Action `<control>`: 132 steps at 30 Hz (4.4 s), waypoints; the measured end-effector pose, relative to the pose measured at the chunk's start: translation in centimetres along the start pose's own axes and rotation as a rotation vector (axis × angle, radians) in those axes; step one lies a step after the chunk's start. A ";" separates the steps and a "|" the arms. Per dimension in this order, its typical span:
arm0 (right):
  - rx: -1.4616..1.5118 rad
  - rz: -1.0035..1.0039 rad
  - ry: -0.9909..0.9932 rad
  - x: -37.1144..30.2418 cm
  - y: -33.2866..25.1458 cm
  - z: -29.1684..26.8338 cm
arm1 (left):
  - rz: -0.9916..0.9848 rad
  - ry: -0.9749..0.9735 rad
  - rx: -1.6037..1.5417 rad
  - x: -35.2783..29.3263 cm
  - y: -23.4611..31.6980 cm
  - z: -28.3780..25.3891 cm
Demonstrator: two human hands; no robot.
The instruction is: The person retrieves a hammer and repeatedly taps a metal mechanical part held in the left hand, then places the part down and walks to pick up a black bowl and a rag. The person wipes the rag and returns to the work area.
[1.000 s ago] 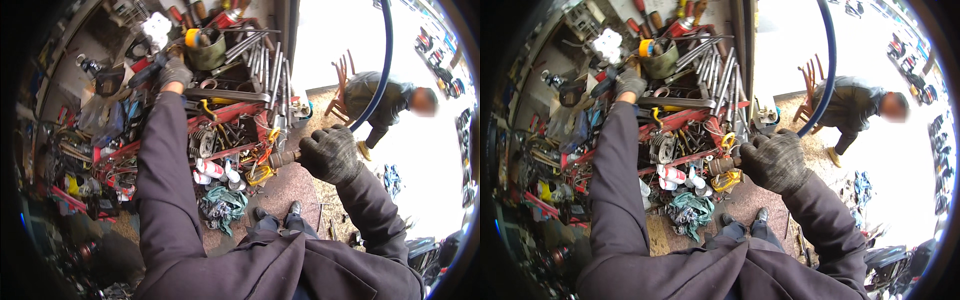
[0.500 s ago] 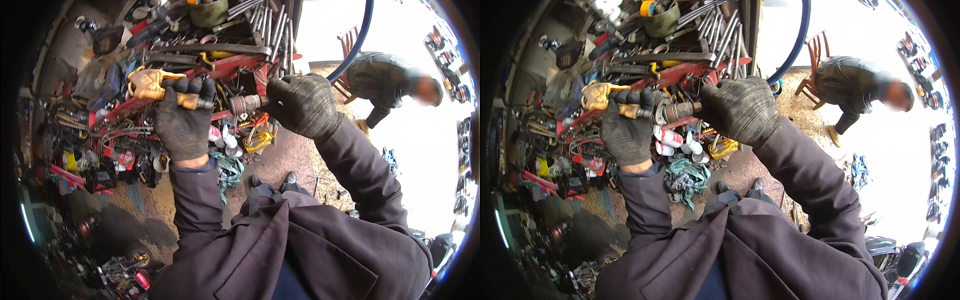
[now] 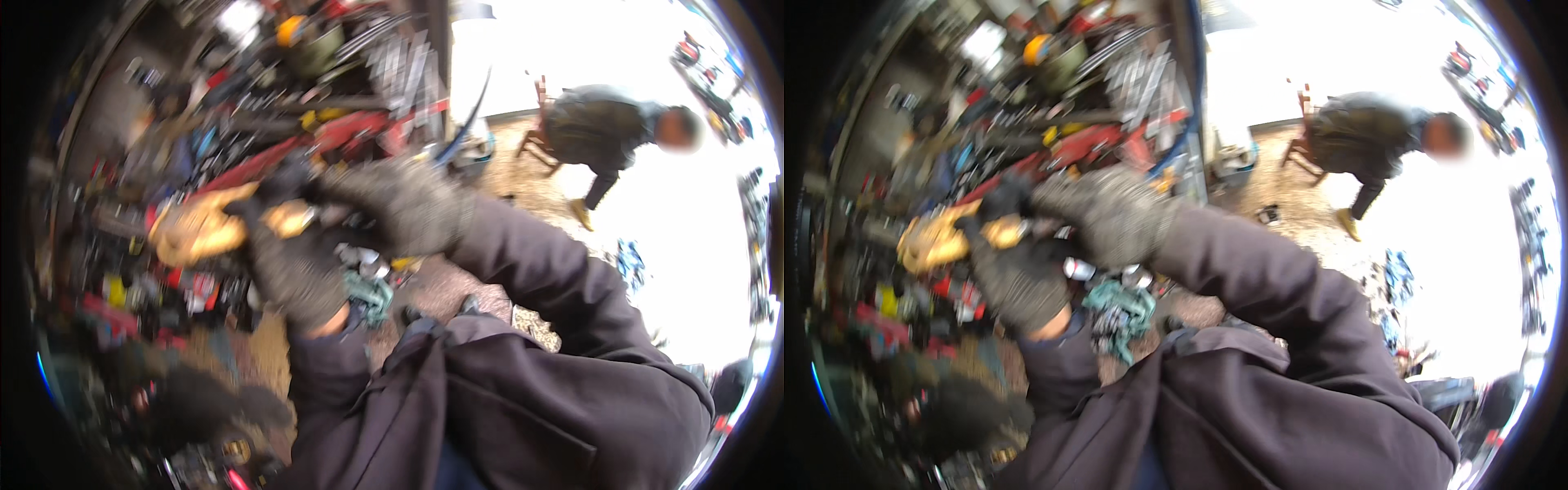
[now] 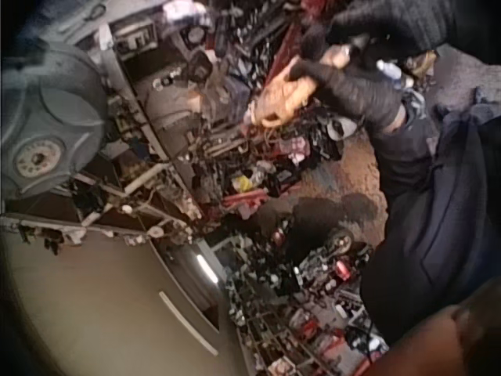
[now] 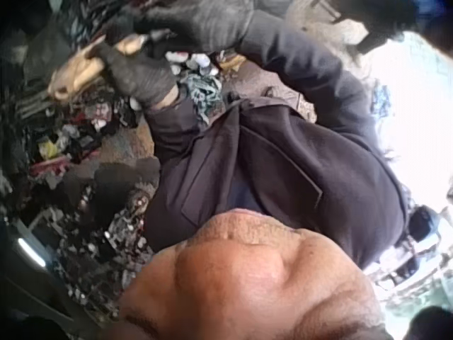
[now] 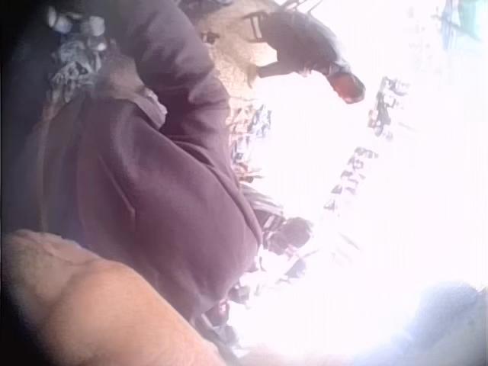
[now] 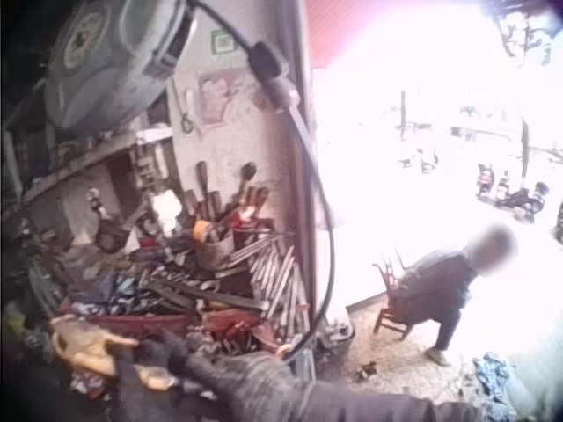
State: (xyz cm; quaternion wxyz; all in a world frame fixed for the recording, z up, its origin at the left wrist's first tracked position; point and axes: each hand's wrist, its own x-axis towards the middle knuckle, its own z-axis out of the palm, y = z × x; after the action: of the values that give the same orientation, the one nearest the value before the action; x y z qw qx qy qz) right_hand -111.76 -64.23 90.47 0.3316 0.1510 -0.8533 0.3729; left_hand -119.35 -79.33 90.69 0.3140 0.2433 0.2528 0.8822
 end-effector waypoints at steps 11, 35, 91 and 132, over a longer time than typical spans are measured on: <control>-0.250 -0.128 0.131 1.6 -3.9 -3.7 | 0.413 -0.008 0.966 -0.5 3.8 -0.6; -0.400 -0.020 -0.044 0.3 -6.2 -5.4 | 0.710 0.016 -0.026 -1.2 3.0 9.4; -0.587 -0.356 -0.178 3.8 -6.0 -6.9 | 0.905 0.079 0.707 0.9 9.3 2.5; -0.562 -0.422 -0.144 5.8 -4.3 -4.0 | 0.717 -0.082 0.105 2.8 8.3 -0.6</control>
State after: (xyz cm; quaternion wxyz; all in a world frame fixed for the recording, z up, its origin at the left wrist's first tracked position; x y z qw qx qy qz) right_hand -112.03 -64.27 98.69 0.3688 0.2529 -0.8937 0.0352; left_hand -125.14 -83.21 95.93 -0.0186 0.3673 0.1838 0.9116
